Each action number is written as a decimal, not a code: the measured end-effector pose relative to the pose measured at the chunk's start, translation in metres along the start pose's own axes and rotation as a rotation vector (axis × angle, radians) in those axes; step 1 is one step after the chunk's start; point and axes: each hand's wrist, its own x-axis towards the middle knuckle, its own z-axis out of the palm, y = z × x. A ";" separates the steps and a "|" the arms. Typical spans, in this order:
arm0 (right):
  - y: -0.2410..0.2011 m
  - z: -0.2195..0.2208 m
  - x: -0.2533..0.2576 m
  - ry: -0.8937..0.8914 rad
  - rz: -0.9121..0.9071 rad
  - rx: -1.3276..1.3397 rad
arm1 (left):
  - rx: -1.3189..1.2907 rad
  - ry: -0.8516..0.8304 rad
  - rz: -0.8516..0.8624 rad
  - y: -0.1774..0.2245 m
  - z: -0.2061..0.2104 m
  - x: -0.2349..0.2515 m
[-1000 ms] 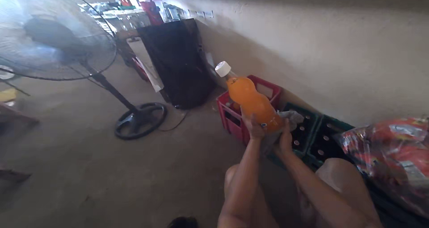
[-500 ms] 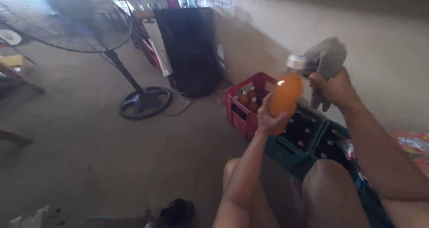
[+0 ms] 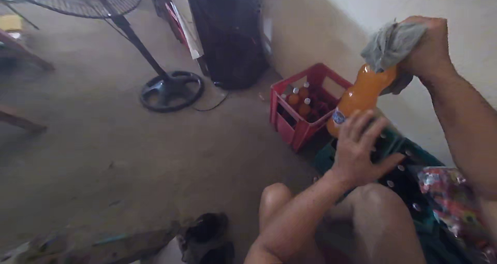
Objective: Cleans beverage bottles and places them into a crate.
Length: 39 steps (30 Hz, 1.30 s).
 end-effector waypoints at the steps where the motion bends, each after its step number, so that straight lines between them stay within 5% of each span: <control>1: 0.006 0.007 0.009 0.018 0.032 -0.014 | -0.027 -0.054 0.046 0.003 0.000 -0.001; 11: 0.095 0.142 0.078 -0.026 0.393 -0.058 | -0.077 -0.156 -0.028 -0.041 -0.002 0.020; 20: 0.178 0.285 0.039 -0.141 0.502 -0.018 | 0.021 -0.238 -0.062 -0.076 -0.015 0.017; 26: 0.192 0.333 0.030 -0.527 0.617 -0.056 | 0.027 -0.265 -0.111 -0.092 -0.020 0.018; 29: 0.212 0.374 0.004 -0.552 0.621 -0.056 | 0.038 -0.267 -0.117 -0.097 -0.024 0.018; 35: 0.232 0.381 0.020 -0.848 0.582 -0.089 | 0.034 -0.276 -0.146 -0.103 -0.027 0.018; 39: 0.209 0.372 0.060 -0.624 0.667 0.062 | 0.014 -0.298 -0.164 -0.108 -0.023 0.020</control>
